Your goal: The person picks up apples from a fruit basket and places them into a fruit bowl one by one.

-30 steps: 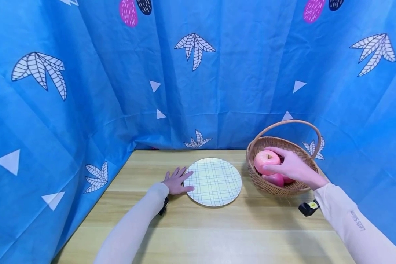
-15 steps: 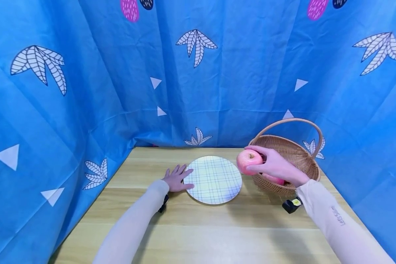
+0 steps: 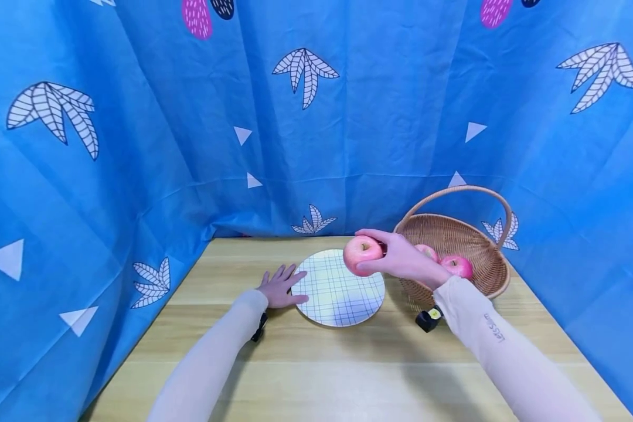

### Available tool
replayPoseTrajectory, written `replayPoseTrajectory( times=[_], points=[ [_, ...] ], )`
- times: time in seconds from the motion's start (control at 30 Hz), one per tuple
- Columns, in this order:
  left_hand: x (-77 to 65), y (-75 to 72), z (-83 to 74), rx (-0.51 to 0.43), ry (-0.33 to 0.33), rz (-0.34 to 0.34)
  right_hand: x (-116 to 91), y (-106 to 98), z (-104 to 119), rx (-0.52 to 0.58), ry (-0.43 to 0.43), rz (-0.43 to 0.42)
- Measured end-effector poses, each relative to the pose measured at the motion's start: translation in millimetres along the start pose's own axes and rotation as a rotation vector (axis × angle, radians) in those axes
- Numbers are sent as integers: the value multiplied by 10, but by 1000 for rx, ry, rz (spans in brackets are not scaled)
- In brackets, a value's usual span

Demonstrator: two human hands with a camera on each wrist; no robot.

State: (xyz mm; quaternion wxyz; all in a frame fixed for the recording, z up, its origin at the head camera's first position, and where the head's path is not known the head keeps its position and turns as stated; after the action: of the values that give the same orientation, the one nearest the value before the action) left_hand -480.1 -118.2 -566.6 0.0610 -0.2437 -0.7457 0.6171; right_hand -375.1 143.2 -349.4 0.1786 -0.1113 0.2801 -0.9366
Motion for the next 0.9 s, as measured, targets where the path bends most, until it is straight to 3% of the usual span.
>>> replayPoseTrajectory(
  times=[0.33,0.9],
  points=[
    [-27,27,-11,8,-7,10,247,342,15,-56,-67,7],
    [-114,-37,-83,-6,6,4,563,539,-296,-15,-33,-108]
  ],
)
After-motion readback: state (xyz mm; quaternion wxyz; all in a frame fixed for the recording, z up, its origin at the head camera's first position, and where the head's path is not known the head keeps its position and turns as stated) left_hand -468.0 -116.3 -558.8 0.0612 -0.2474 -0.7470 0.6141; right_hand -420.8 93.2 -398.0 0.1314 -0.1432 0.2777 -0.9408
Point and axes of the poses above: each hand's wrist, its own x-axis towards the middle knuckle, its own y-axis out of the palm, z = x × y, the point moved 10 cm from there along x, towards the middle knuckle, and after that the axes turned 1 degree about -y, right-handed, at the moved point
